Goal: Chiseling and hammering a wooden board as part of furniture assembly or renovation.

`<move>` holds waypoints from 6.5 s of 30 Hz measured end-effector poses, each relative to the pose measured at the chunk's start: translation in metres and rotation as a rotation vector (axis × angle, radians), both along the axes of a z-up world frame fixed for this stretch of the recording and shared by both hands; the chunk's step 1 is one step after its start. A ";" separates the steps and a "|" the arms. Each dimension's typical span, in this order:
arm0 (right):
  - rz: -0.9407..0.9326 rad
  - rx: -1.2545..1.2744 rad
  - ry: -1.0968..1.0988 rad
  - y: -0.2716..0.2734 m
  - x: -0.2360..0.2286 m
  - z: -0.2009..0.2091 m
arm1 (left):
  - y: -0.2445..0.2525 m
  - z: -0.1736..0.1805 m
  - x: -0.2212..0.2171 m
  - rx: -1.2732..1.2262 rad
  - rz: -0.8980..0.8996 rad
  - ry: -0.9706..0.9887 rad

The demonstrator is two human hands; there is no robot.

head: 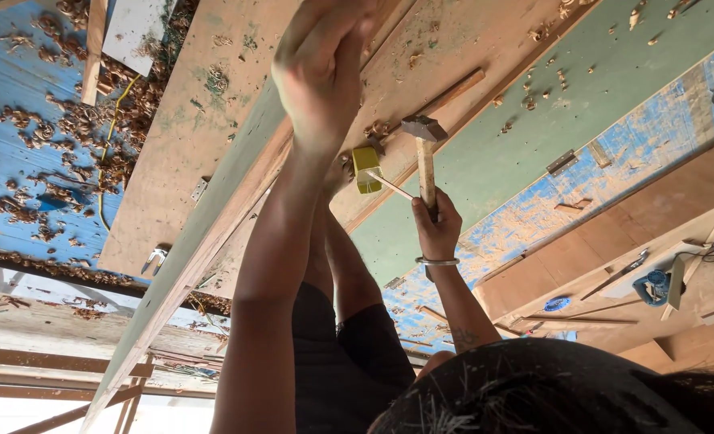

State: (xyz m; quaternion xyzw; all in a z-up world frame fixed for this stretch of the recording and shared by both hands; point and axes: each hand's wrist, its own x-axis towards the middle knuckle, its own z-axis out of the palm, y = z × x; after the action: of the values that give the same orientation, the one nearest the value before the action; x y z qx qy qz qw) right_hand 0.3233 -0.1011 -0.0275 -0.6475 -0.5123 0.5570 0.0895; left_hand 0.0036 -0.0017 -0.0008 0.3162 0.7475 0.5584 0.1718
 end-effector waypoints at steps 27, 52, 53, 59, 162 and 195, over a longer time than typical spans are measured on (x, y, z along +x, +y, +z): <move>0.488 0.718 0.216 0.129 -0.055 0.041 | 0.009 -0.034 0.013 -0.149 -0.047 0.428; 0.648 0.826 0.011 0.142 -0.094 0.069 | 0.012 -0.044 0.029 -0.117 0.004 0.358; 0.649 0.823 0.009 0.139 -0.087 0.063 | 0.012 -0.045 0.030 -0.119 0.003 0.356; 0.715 0.804 -0.065 0.139 -0.099 0.069 | 0.012 -0.042 0.027 -0.097 0.002 0.341; 0.485 0.825 0.061 0.119 -0.091 0.052 | -0.011 -0.007 0.014 -0.365 -0.129 0.297; 0.720 0.914 -0.094 0.143 -0.084 0.059 | -0.009 -0.014 0.017 -0.308 -0.067 0.296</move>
State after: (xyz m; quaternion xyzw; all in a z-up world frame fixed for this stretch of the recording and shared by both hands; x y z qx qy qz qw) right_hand 0.2390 0.0417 0.0319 -0.3523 -0.8919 0.2454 0.1423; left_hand 0.0208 -0.0104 -0.0151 0.3895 0.8301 0.3788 0.1250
